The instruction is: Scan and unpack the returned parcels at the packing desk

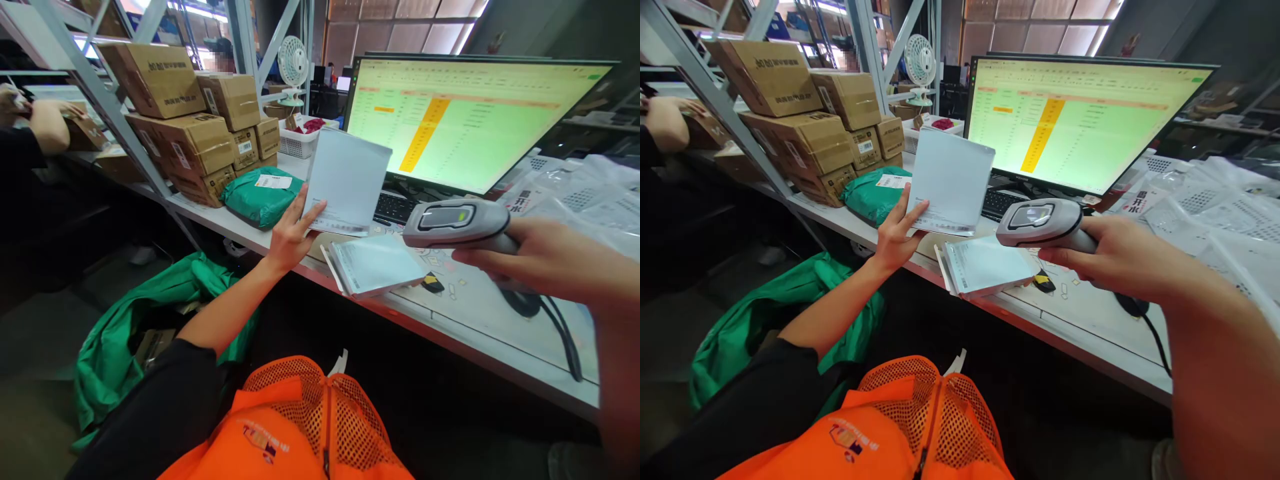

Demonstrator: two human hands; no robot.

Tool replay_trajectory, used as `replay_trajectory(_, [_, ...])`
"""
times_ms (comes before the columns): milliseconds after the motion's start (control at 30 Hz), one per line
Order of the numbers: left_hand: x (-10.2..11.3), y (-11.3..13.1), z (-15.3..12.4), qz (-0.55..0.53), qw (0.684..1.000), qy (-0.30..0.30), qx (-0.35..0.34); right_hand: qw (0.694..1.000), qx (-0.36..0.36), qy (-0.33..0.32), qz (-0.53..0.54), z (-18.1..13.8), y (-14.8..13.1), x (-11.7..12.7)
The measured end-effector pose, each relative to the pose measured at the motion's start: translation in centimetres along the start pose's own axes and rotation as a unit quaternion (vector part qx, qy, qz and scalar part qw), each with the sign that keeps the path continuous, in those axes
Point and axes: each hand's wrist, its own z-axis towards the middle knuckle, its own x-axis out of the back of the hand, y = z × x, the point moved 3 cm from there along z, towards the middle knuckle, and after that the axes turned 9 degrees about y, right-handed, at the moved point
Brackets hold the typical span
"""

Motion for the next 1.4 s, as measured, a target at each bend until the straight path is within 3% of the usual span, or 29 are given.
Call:
replay_trajectory(100, [0.0,1.4,0.0,-0.004,1.0,0.0,-0.01,1.0,0.018,0.02,-0.004,-1.1,-1.0,0.9])
replay_trajectory(267, [-0.3,2.4,-0.2,-0.013,1.0,-0.006,-0.027,1.0,-0.016,-0.014,0.001,-2.4,-1.5,1.0])
replay_trajectory(567, [-0.8,2.4,-0.5,-0.034,0.998,-0.043,-0.023,1.0,0.008,0.009,-0.01,-2.4,-1.1,0.8])
replay_trajectory(867, [-1.0,1.5,-0.8,-0.026,0.998,-0.046,0.025,0.999,-0.032,0.001,-0.02,-2.5,-1.4,0.7])
replay_trajectory(1067, [-1.0,1.9,-0.5,-0.02,0.999,-0.032,-0.01,0.995,0.077,0.059,-0.005,-2.4,-1.7,1.2])
replay_trajectory(1233, [-1.4,2.6,-0.5,-0.056,0.996,-0.002,-0.071,0.994,0.088,0.064,0.012,-2.6,-0.7,1.0])
replay_trajectory(1400, [-2.0,2.9,-0.5,-0.132,0.984,0.042,-0.108,0.987,0.149,0.055,0.021,-2.7,0.2,0.1])
